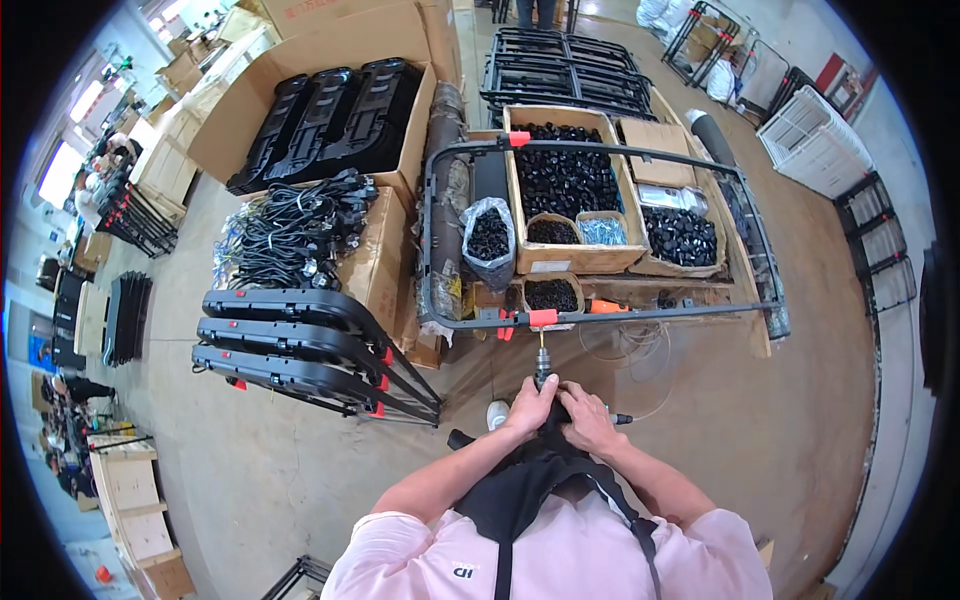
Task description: Assembling a plastic casing by attaching internal components and securing them with screws.
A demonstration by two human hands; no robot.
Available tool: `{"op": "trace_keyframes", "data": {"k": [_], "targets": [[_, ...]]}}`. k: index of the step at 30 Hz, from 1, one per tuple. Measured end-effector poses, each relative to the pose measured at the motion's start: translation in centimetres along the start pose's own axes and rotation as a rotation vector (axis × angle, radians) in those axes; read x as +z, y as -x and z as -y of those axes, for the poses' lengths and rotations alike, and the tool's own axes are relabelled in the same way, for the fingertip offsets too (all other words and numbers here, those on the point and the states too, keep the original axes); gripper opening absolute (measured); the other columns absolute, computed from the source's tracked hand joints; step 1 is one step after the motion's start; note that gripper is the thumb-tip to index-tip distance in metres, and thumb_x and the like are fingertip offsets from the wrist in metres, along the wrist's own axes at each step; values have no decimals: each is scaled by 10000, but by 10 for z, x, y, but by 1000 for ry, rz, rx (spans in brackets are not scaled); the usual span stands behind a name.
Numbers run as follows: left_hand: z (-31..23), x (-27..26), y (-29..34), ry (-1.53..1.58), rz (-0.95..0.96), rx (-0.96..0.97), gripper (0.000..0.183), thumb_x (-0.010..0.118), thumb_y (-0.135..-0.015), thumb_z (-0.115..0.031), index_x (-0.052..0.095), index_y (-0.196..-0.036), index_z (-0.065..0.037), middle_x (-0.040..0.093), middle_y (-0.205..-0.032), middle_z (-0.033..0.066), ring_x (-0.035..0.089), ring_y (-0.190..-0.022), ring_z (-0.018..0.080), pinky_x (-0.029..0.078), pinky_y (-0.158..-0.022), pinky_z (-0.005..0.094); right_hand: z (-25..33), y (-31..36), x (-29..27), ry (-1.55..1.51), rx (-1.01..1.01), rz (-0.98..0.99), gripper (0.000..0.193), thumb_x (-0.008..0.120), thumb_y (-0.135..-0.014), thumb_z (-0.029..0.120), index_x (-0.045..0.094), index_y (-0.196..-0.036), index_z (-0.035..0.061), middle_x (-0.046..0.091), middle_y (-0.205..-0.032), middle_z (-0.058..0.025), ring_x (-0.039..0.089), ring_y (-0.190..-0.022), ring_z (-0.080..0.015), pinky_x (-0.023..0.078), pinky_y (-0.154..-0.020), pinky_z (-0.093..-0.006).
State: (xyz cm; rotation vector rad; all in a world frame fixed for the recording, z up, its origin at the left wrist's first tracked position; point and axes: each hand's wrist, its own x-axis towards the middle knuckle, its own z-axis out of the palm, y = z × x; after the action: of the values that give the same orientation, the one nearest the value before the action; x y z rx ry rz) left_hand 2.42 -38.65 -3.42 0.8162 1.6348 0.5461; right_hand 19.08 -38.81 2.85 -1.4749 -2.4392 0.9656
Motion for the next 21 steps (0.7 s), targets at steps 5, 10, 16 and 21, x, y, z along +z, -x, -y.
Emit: {"op": "trace_keyframes", "data": {"k": [5,10,16,21], "targets": [[-14,-5,9,-40,123,-49,627,554,-1052,-587,600,-1238,10,710,-1013,200,687,-924,321,534,-862,463,-15,13,11,4,12,-22,674,720,-753,119,569,-1406,45,556,-1407,-194,604,-1222,-429,498,-1024,-522],[27,8,-20,-164,246,20,610,549,-1067,-533,607,-1245,47,719,-1104,218,681,-1050,324,516,-929,450,-21,32,9,-61,129,55,719,731,-757,165,543,-1444,65,584,-1302,-185,614,-1203,-427,506,-1031,-511],[-67,35,-39,-505,506,483,403,596,-1036,-387,693,-1234,-50,718,-1225,188,680,-1173,374,525,-997,465,-74,54,-27,-158,483,-224,663,727,-797,191,556,-1420,43,629,-1284,-227,629,-1193,-433,512,-1034,-499],[-183,75,-56,-473,528,735,304,633,-1029,-277,697,-1217,-47,718,-1152,164,701,-1081,337,554,-921,420,-169,54,-73,-229,788,-394,622,730,-807,194,588,-1397,60,644,-1317,-237,613,-1251,-430,499,-1073,-493]]}}
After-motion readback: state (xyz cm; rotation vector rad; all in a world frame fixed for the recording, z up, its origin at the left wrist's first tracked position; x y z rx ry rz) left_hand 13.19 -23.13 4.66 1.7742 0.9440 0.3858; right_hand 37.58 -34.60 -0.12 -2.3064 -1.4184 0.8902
